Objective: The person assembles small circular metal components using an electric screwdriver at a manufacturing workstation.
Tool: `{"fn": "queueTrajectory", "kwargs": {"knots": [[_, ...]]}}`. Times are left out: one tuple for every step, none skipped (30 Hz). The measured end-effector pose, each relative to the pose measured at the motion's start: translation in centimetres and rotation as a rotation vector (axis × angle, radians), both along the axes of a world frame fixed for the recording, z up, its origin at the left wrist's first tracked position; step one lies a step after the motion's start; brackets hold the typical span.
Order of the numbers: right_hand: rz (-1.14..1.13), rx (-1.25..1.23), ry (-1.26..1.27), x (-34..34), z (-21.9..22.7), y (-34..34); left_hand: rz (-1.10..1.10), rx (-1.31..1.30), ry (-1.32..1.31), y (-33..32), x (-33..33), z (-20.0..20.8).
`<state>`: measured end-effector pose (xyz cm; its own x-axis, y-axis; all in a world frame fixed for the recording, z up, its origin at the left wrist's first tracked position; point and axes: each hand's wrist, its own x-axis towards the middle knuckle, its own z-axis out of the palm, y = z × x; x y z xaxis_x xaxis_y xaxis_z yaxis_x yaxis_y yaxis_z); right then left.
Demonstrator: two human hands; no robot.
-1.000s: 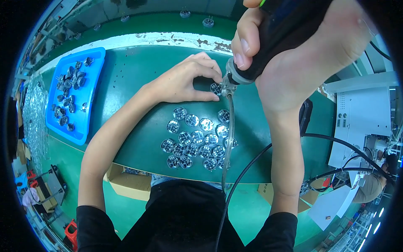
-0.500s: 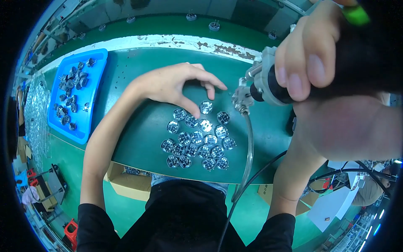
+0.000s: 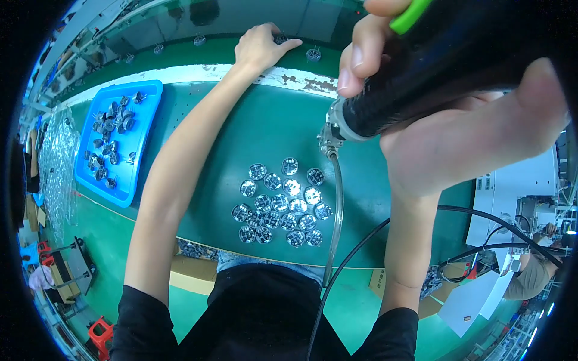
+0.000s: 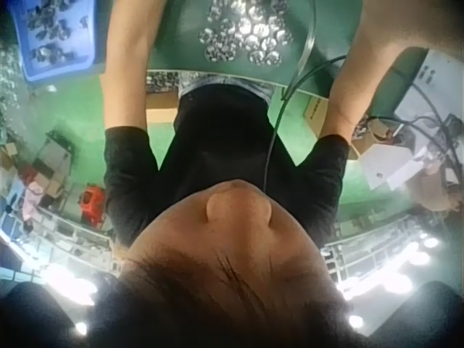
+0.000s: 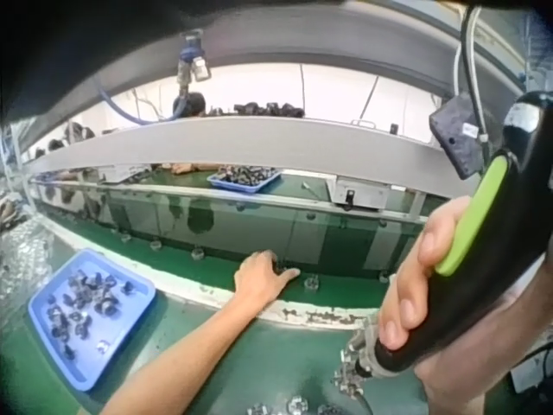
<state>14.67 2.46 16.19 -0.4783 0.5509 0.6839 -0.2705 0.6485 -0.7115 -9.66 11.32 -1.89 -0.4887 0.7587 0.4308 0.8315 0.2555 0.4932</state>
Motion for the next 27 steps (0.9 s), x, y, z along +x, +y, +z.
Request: {"fn": "queueTrajectory", "kwargs": {"knots": [[-0.007, 0.003, 0.002, -0.2, 0.0, -0.2, -0.008, -0.046, -0.024, 0.5, 0.5, 0.1], [-0.016, 0.005, 0.004, 0.3, 0.3, -0.2, -0.017, -0.092, -0.047, 1.0, 0.8, 0.1], [-0.023, 0.007, 0.007, 0.3, 0.3, -0.3, -0.011, -0.058, -0.01, 1.2, 0.9, 0.0], [-0.029, 0.009, 0.01, -0.2, 0.3, -0.4, -0.013, -0.056, -0.007, 1.3, 0.8, -0.1], [-0.032, 0.011, 0.014, -0.4, 0.3, -0.7, -0.024, -0.07, -0.044, 1.3, 0.6, 0.0], [-0.033, 0.012, 0.019, -0.9, 0.3, -0.9, -0.033, -0.082, -0.081, 1.2, 0.2, 0.0], [-0.033, 0.014, 0.025, -1.0, 0.4, -1.0, -0.03, -0.081, -0.077, 0.8, -0.3, 0.1], [-0.04, 0.016, 0.026, -1.1, 0.4, -1.0, -0.135, -0.021, -0.09, 0.2, -0.5, 0.2], [-0.045, 0.017, 0.027, -1.1, 0.5, -0.9, -0.239, 0.038, -0.103, -0.4, -0.7, 0.3], [-0.049, 0.019, 0.027, -1.2, 0.5, -0.8, -0.24, 0.039, -0.103, -1.3, -0.8, 0.2], [-0.055, 0.017, 0.026, -1.2, 0.3, -0.9, -0.338, 0.054, -0.181, -2.8, 0.0, 0.7], [-0.061, 0.02, 0.025, -1.3, 0.4, -0.9, -0.436, 0.073, -0.256, -4.4, 0.8, 1.3], [-0.063, 0.023, 0.027, -1.4, 0.4, -1.0, -0.567, 0.038, -0.3, -5.9, 1.5, 1.6], [-0.069, 0.025, 0.026, -1.1, 0.5, -0.8, -0.701, 0.001, -0.348, -7.4, 2.5, 1.8], [-0.074, 0.025, 0.024, -0.9, 0.4, -0.9, -0.829, -0.03, -0.339, -8.9, 3.6, 2.1], [-0.079, 0.026, 0.023, -1.0, 0.4, -0.8, -0.956, -0.06, -0.329, -10.1, 4.8, 2.4], [-0.082, 0.024, 0.02, -0.9, 0.2, -0.8, -1.036, -0.095, -0.359, -11.1, 5.5, 2.7], [-0.083, 0.025, 0.02, -0.7, 0.2, -0.9, -1.113, -0.129, -0.387, -11.9, 6.0, 2.8], [-0.085, 0.025, 0.018, -0.6, 0.2, -1.0, -1.133, -0.134, -0.363, -12.4, 6.4, 2.6], [-0.086, 0.023, 0.016, -0.8, 0.1, -1.0, -1.155, -0.132, -0.343, -12.7, 6.7, 2.5], [-0.087, 0.021, 0.012, -1.0, -0.1, -1.1, -1.154, -0.16, -0.353, -12.8, 6.8, 2.4], [-0.088, 0.018, 0.009, -1.4, -0.4, -1.4, -1.152, -0.188, -0.364, -12.9, 6.8, 2.3], [-0.093, 0.02, 0.003, -1.4, -0.4, -1.2, -1.155, -0.184, -0.369, -12.9, 6.9, 1.9], [-0.098, 0.021, -0.003, -1.6, -0.5, -1.1, -1.152, -0.124, -0.319, -12.8, 7.0, 1.6], [-0.103, 0.022, -0.01, -1.6, -0.6, -1.1, -1.147, -0.065, -0.269, -12.7, 7.1, 1.3], [-0.103, 0.019, -0.015, -2.1, -0.8, -1.2, -1.143, -0.065, -0.277, -12.8, 7.1, 1.2], [-0.103, 0.016, -0.02, -2.2, -1.0, -1.2, -1.139, -0.073, -0.279, -12.8, 7.0, 1.1]]}}
